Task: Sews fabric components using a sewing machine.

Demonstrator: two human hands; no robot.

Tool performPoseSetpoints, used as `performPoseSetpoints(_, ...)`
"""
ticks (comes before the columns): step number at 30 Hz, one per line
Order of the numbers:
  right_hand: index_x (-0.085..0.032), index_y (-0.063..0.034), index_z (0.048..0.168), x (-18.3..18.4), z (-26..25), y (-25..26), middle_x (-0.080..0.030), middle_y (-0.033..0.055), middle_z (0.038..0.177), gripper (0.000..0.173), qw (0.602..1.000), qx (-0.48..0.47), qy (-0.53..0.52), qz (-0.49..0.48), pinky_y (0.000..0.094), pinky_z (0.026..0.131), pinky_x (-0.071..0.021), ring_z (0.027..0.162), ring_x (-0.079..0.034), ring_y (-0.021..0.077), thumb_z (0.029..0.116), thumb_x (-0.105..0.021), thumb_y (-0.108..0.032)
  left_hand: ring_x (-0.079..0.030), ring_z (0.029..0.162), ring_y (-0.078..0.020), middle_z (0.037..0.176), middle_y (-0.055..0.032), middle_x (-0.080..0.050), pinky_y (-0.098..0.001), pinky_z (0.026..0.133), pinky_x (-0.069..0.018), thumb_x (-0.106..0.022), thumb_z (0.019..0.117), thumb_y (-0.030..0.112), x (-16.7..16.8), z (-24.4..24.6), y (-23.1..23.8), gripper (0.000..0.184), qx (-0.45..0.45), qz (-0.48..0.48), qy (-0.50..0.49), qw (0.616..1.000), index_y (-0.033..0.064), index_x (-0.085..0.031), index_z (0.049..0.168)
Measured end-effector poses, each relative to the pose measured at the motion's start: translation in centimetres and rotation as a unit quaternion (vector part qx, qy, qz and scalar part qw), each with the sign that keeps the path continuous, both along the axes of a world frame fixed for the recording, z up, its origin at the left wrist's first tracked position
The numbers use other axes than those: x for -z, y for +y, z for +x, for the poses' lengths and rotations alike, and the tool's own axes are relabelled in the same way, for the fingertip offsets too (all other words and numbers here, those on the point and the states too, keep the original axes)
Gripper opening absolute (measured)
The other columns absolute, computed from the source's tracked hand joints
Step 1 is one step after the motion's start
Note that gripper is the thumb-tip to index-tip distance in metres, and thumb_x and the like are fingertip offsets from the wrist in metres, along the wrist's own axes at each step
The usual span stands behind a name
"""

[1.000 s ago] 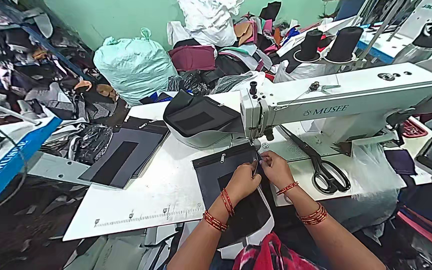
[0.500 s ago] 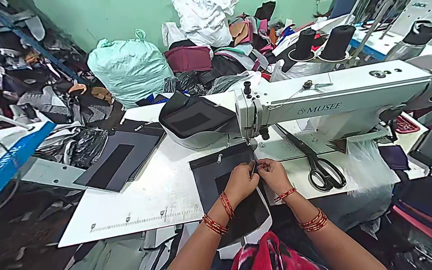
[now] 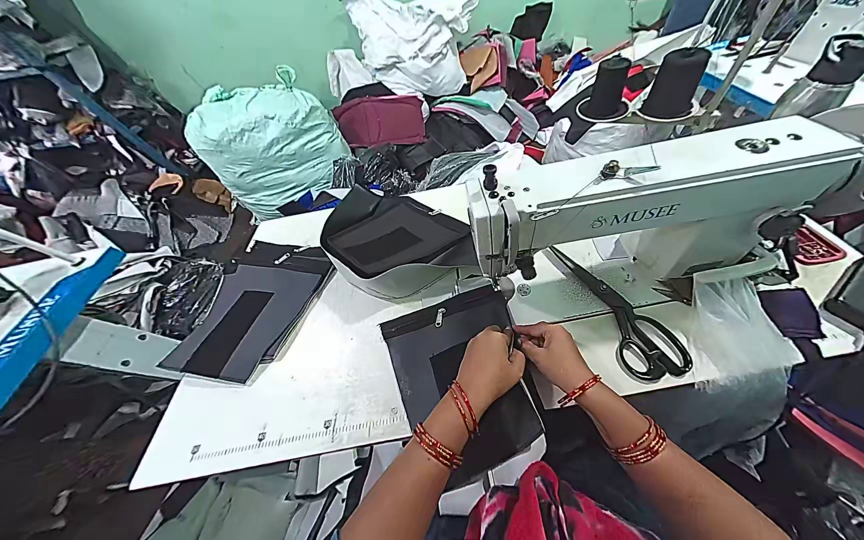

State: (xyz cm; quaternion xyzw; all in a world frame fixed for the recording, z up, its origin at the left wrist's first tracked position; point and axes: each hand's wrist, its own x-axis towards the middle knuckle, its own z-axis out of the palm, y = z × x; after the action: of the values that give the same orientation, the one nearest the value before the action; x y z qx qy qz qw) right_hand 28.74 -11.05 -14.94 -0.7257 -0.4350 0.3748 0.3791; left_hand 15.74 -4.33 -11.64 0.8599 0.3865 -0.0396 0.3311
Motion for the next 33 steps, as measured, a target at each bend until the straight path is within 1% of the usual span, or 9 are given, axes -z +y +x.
performPoseSetpoints(9,-0.069,0.0025,0.126,0.8,-0.1,-0.2,-0.072,0.0126,0.101,0.033,1.0,0.007,0.004,0.013,0.0264,0.078,-0.0517,0.081,-0.063,0.0111,0.0951,-0.058,-0.001,-0.065,0.105,-0.036,0.109,-0.0252,-0.066,-0.049,0.095,-0.0499,-0.054,0.0988,0.018,0.3,-0.3,0.0,0.033,0.0,0.003,-0.014,1.0,-0.0099,-0.071,0.102)
performPoseSetpoints(12,-0.069,0.0039,0.127,0.3,0.1,-0.2,-0.072,0.0184,0.112,0.033,0.999,-0.023,-0.022,0.009,0.0307,0.09,-0.0515,0.095,-0.067,0.0181,0.0963,-0.057,0.0,-0.065,0.106,-0.0365,0.11,-0.0259,-0.066,-0.0489,0.096,-0.05,-0.054,0.1,0.021,0.1,-0.3,-0.2,0.035,0.009,0.005,-0.007,1.0,-0.0101,-0.071,0.099)
performPoseSetpoints(15,-0.069,0.0034,0.127,-0.4,0.4,-0.4,-0.07,0.0231,0.122,0.033,0.996,-0.069,-0.051,-0.006,0.0371,0.102,-0.0492,0.112,-0.067,0.027,0.0972,-0.055,0.0,-0.061,0.117,-0.0384,0.125,-0.0293,-0.06,-0.0483,0.102,-0.0485,-0.052,0.1001,0.023,-0.1,-0.5,-0.6,0.039,0.018,0.001,-0.002,1.0,-0.011,-0.071,0.104)
performPoseSetpoints(19,-0.068,0.0045,0.129,-1.1,0.0,-0.6,-0.068,0.0274,0.12,0.035,0.989,-0.105,-0.107,-0.023,0.041,0.104,-0.0461,0.115,-0.063,0.0342,0.097,-0.054,0.001,-0.057,0.122,-0.0381,0.135,-0.0307,-0.052,-0.0444,0.104,-0.0482,-0.051,0.0967,0.018,0.8,-1.0,-1.2,0.036,0.018,0.017,-0.037,0.999,-0.0117,-0.071,0.102)
performPoseSetpoints(23,-0.065,0.0063,0.132,-1.7,-1.2,-0.7,-0.061,0.0306,0.124,0.038,0.978,-0.12,-0.162,-0.054,0.0417,0.104,-0.0466,0.116,-0.061,0.0369,0.0985,-0.048,0.003,-0.053,0.131,-0.0399,0.142,-0.0303,-0.051,-0.0427,0.11,-0.0451,-0.056,0.0926,0.01,1.7,-1.2,-1.9,0.033,0.031,0.049,-0.032,0.998,-0.0108,-0.071,0.113)
performPoseSetpoints(25,-0.063,0.007,0.133,-1.6,-1.7,-0.7,-0.059,0.0304,0.127,0.038,0.973,-0.129,-0.18,-0.066,0.0413,0.102,-0.048,0.116,-0.061,0.0367,0.0988,-0.047,0.003,-0.053,0.131,-0.0413,0.139,-0.029,-0.055,-0.0446,0.111,-0.0441,-0.058,0.0904,0.007,2.1,-1.6,-2.4,0.029,0.043,0.085,-0.056,0.994,-0.0112,-0.073,0.108)
performPoseSetpoints(27,-0.061,0.0053,0.137,-1.7,-2.0,-0.7,-0.056,0.0292,0.13,0.04,0.967,-0.141,-0.195,-0.079,0.0403,0.101,-0.0491,0.116,-0.061,0.0361,0.1,-0.046,0.003,-0.059,0.125,-0.0442,0.127,-0.0258,-0.066,-0.0518,0.106,-0.0479,-0.064,0.0837,0.005,3.6,-2.3,-3.0,0.02,0.046,0.178,-0.123,0.975,-0.0082,-0.076,0.093)
performPoseSetpoints(30,-0.063,0.0041,0.135,-0.7,-2.4,-1.0,-0.059,0.0288,0.124,0.04,0.968,-0.122,-0.215,-0.036,0.0403,0.096,-0.0523,0.109,-0.064,0.0359,0.0989,-0.046,0.003,-0.062,0.123,-0.0474,0.114,-0.0172,-0.075,-0.0627,0.104,-0.0468,-0.064,0.0783,0.01,6.0,-3.3,-2.9,0.022,0.047,0.287,-0.214,0.933,-0.001,-0.079,0.09)
performPoseSetpoints(33,-0.064,0.0039,0.134,-0.1,-2.4,-1.2,-0.06,0.0285,0.122,0.04,0.967,-0.117,-0.225,-0.019,0.0402,0.093,-0.0538,0.106,-0.065,0.0361,0.0986,-0.047,0.004,-0.07,0.113,-0.0411,0.108,-0.0162,-0.078,-0.0541,0.099,-0.0546,-0.06,0.0802,0.011,6.3,-3.6,-2.0,0.024,0.05,0.283,-0.257,0.923,-0.0021,-0.078,0.087)
